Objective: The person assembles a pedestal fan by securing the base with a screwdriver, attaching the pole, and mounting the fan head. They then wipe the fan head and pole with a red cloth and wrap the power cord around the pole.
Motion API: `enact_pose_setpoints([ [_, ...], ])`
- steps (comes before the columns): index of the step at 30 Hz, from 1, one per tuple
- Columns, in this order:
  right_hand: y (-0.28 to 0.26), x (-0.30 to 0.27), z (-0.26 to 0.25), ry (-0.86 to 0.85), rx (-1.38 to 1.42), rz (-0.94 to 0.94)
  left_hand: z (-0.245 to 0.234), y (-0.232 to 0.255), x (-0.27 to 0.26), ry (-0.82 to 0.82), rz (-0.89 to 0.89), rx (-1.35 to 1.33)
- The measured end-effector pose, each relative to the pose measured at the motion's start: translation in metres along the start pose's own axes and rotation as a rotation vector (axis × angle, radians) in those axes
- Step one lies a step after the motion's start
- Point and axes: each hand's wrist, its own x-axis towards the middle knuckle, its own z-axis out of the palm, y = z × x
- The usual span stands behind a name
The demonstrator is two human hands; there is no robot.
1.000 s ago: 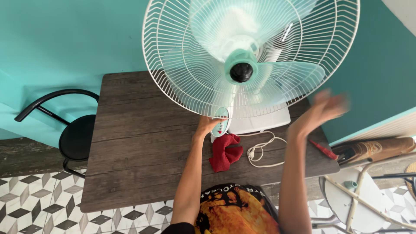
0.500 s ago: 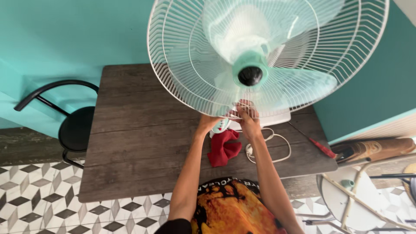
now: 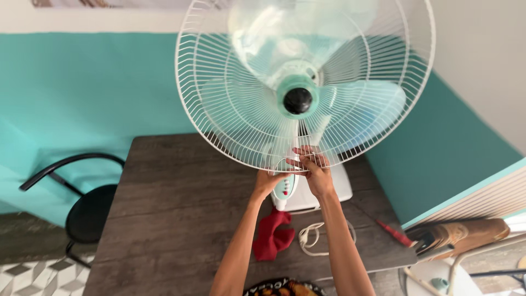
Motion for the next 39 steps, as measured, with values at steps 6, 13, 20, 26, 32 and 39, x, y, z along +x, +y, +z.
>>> enact_pose_setpoints([
  [6,-0.003,0.035,-0.024,-0.027,0.086,-0.058,0.010,0.042,0.021,-0.005,0.221,0.017],
  [13,-0.033,0.039,-0.010,-0.103,0.195,-0.107,0.009,0.105,0.034,0.005,0.319,0.206],
  [20,-0.095,0.057,0.016,-0.175,0.187,-0.216,0.030,0.154,0.055,-0.012,0.227,0.234],
  [26,-0.177,0.099,0.047,-0.103,0.059,-0.242,0.065,0.203,0.111,0.136,0.459,0.457],
  [32,-0.273,0.136,0.095,-0.140,0.022,-0.370,0.101,0.281,0.174,-0.039,0.481,0.139],
  [39,-0.359,0.162,0.109,-0.215,-0.030,-0.501,0.142,0.340,0.236,-0.085,0.459,0.084],
])
